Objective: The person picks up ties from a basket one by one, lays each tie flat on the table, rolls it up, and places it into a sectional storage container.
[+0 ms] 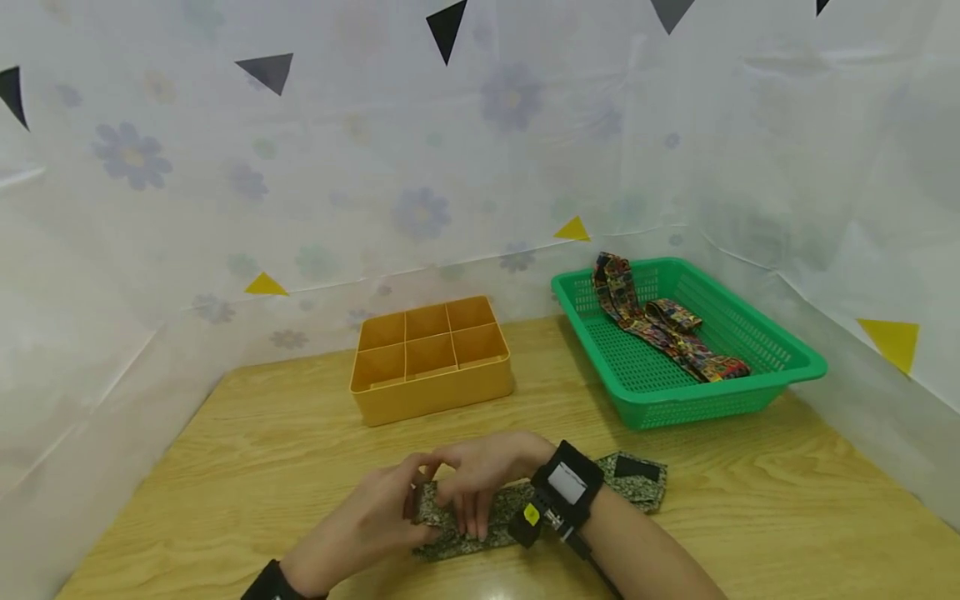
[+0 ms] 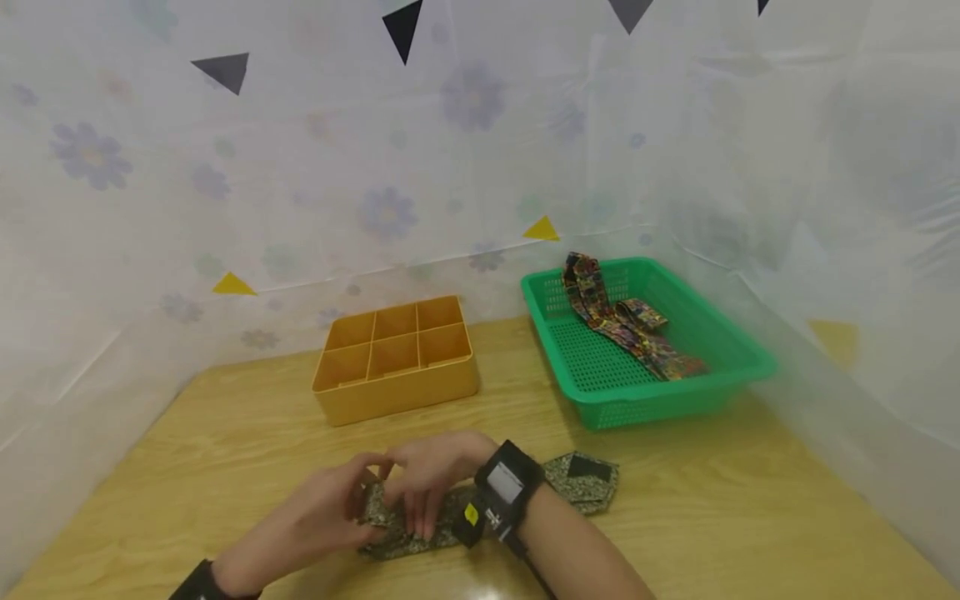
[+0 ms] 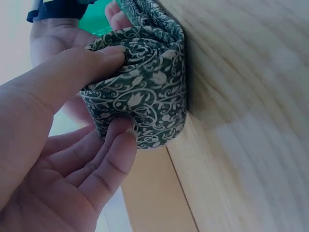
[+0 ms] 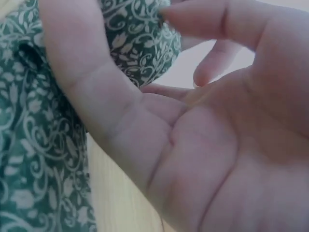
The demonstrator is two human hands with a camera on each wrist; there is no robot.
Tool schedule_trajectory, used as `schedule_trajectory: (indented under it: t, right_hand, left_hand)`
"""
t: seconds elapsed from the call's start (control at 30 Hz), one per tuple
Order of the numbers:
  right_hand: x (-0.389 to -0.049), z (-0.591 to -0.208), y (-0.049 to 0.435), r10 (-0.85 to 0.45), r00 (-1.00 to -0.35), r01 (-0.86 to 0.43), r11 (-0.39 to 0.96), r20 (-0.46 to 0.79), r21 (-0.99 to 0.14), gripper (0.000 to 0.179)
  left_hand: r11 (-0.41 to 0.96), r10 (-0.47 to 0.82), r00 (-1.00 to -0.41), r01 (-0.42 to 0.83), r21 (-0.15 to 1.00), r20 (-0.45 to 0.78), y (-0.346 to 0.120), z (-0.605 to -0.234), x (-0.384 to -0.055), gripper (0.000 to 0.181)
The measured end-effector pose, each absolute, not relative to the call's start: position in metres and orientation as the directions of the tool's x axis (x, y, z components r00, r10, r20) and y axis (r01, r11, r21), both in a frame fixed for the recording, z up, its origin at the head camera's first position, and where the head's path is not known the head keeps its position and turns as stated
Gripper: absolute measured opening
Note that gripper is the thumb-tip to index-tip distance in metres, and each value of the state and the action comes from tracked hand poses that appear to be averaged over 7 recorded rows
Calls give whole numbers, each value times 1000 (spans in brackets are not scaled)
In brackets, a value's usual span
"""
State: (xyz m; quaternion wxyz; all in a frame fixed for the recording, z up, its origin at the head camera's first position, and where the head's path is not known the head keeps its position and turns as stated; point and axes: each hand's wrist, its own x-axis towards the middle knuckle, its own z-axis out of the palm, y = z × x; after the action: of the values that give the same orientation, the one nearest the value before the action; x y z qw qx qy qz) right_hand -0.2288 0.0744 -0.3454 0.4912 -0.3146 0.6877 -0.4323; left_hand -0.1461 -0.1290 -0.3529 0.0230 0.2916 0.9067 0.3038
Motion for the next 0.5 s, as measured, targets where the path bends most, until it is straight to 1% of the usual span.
schedule_trajectory:
  t: [0.07,0.13,0.27,0.37,0.5]
  right_hand:
    - [-229,-346,73,-858,-311,25,424,-410,-905,52]
    - [-228,-347,72,-857,-319,25,419,-405,-908,52]
    - [-225,-351,68,-848,-370,-17,414,-379,-910,48]
    - [-225,-354,67,-844,-395,-36,409,-362,-912,45]
    - [-225,-357,65,-853,-392,-29,387,-346,-922,39]
  left_hand:
    - [652,538,-833,507,563,128,-126,-352,-148,61]
    - [655,532,-836,506,561,134,-123,-352,-149,56]
    - [644,531,-831,524,558,166,-120,-354,-149,51]
    - [633,529,-829,527,567,181,-121,-356,-149,52]
    - [639,510,-848,486,596,144,-124,-359,-148,54]
